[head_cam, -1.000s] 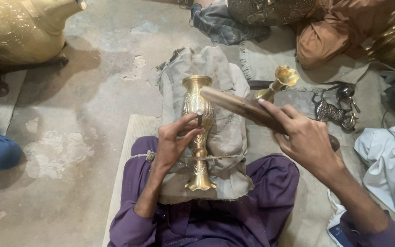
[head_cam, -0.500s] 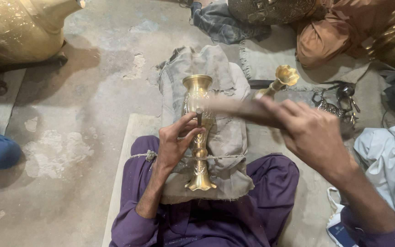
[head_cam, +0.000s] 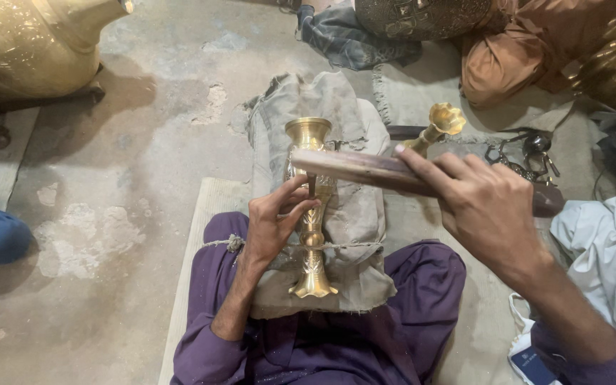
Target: The person sits on the floor with a brass vase braced against a cloth cushion on their lap, holding a chisel against the vase surface and striking it with a wooden mallet to emboss decorative patterns. They reposition the vase and chisel repeatedly to work different areas of the design.
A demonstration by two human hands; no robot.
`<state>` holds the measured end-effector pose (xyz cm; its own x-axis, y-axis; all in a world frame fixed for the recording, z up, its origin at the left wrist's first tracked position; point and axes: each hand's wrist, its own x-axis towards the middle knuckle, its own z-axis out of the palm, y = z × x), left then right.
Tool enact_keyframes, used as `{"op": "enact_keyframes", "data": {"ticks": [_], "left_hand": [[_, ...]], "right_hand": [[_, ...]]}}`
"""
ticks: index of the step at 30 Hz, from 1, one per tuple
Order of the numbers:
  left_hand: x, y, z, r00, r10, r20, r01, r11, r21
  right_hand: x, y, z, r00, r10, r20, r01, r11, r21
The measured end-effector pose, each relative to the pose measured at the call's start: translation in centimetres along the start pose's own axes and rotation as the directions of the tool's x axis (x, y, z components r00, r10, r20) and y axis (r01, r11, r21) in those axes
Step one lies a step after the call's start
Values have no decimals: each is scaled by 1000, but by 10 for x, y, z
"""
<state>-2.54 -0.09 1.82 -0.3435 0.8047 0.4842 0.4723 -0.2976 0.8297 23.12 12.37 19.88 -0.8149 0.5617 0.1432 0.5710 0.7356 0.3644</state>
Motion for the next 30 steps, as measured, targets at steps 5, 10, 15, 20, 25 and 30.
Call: {"op": "enact_keyframes", "data": {"ticks": [5, 10, 15, 20, 25, 30], "left_hand": [[1, 4, -1, 1000, -12, 7, 12, 1000, -9], [3, 7, -2, 1000, -15, 20, 15, 1000, 2], [3, 10, -4, 999, -19, 28, 21, 998, -52], [3, 12, -5, 1000, -22, 14, 22, 1000, -15], [3, 9, -4, 999, -25, 33, 24, 1000, 19], [4, 7, -4, 999, -6, 34, 6, 1000, 4]], "right_hand": [[1, -1, -1, 999, 24, -29, -15, 962, 272], [4, -2, 3, 992, 81, -92, -32, 896, 443], [2, -5, 0, 999, 34, -24, -31, 990, 136], [2, -7, 1, 998, 37, -48, -20, 949, 314], [4, -3, 10, 993, 102, 51, -114, 867, 485], [2, -1, 15, 986, 34, -162, 12, 962, 272]]}}
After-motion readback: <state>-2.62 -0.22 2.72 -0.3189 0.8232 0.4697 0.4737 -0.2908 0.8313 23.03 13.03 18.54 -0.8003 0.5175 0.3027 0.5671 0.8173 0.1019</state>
